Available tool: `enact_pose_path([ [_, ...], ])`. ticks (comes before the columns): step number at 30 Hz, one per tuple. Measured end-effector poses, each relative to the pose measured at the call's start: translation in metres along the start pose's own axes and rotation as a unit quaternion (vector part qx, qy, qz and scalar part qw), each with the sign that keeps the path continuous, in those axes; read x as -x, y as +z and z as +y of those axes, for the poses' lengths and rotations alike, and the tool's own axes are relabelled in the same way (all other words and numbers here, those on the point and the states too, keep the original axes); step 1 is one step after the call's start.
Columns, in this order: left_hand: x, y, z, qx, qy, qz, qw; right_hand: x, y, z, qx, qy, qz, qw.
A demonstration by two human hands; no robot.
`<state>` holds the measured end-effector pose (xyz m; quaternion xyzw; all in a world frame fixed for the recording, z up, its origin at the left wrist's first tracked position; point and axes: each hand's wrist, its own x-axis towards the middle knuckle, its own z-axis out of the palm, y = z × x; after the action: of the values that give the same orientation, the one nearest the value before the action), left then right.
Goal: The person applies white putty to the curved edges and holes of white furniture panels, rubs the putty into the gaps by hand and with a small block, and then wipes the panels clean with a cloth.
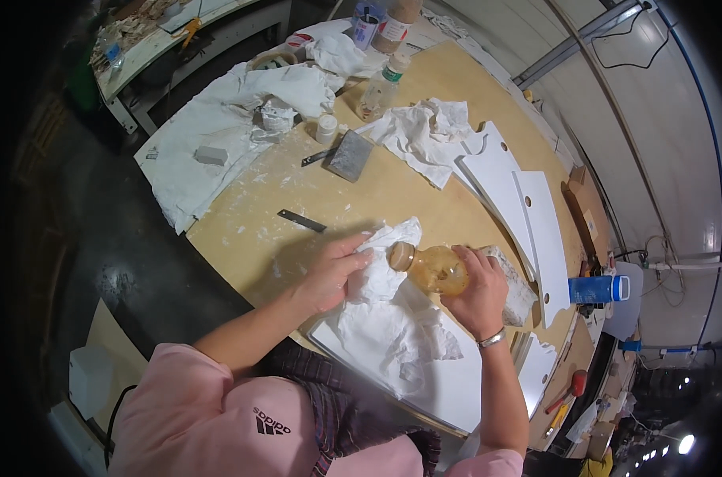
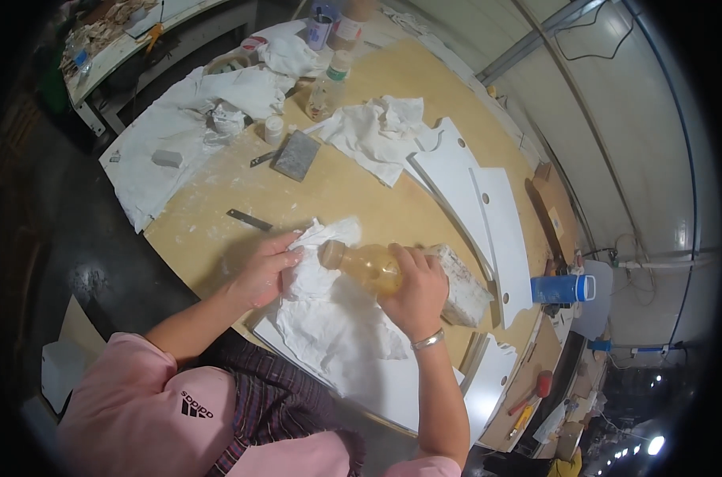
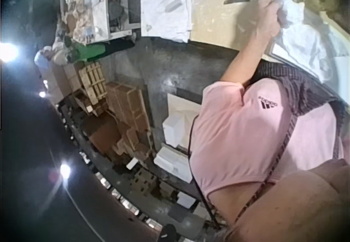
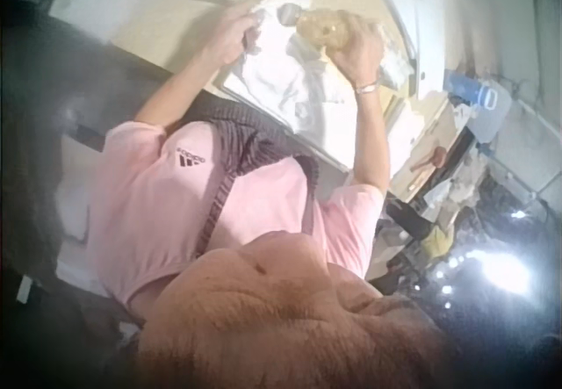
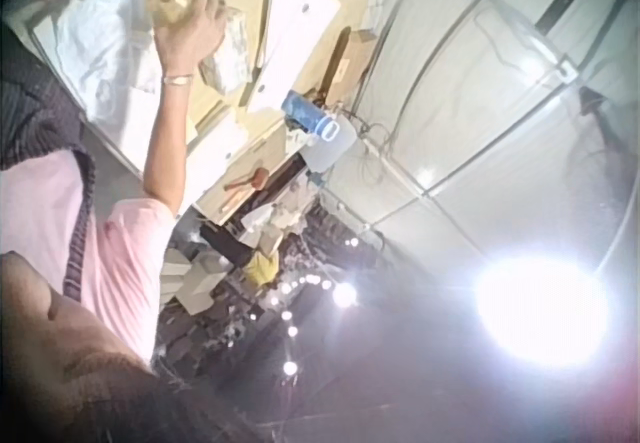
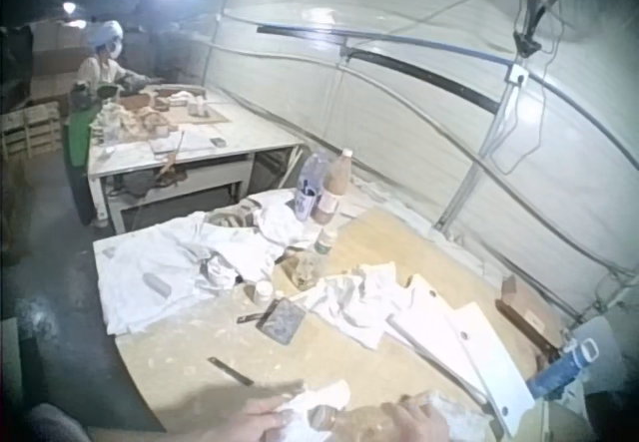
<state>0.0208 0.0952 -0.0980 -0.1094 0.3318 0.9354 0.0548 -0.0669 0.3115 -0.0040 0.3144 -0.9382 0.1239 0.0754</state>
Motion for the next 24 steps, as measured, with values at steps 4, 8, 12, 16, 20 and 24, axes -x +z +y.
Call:
enact_pose_path([
  [4, -0.008, -0.003, -0.01, 0.041, -0.018, -0.007, 0.999, 0.007, 0.002, 0.0, 0.027, 0.035, 0.024, 0.999],
  [8, -0.008, -0.009, -0.012, 0.021, -0.017, -0.019, 0.999, 0.005, -0.003, 0.002, 0.114, 0.023, 0.05, 0.992],
  [12, -0.007, -0.004, -0.01, 0.02, -0.018, 0.011, 1.0, 0.001, -0.004, 0.004, 0.132, 0.009, 0.089, 0.987],
  [16, -0.008, -0.013, -0.012, 0.003, -0.014, -0.008, 1.0, -0.001, -0.006, -0.003, 0.131, -0.009, 0.074, 0.989],
  [20, -0.008, -0.016, -0.008, -0.016, -0.016, -0.033, 0.999, -0.005, -0.003, -0.004, 0.122, 0.001, 0.067, 0.99],
  [24, -0.004, -0.017, -0.005, -0.007, -0.019, -0.037, 0.999, -0.008, 0.012, 0.005, 0.068, 0.049, 0.055, 0.995],
])
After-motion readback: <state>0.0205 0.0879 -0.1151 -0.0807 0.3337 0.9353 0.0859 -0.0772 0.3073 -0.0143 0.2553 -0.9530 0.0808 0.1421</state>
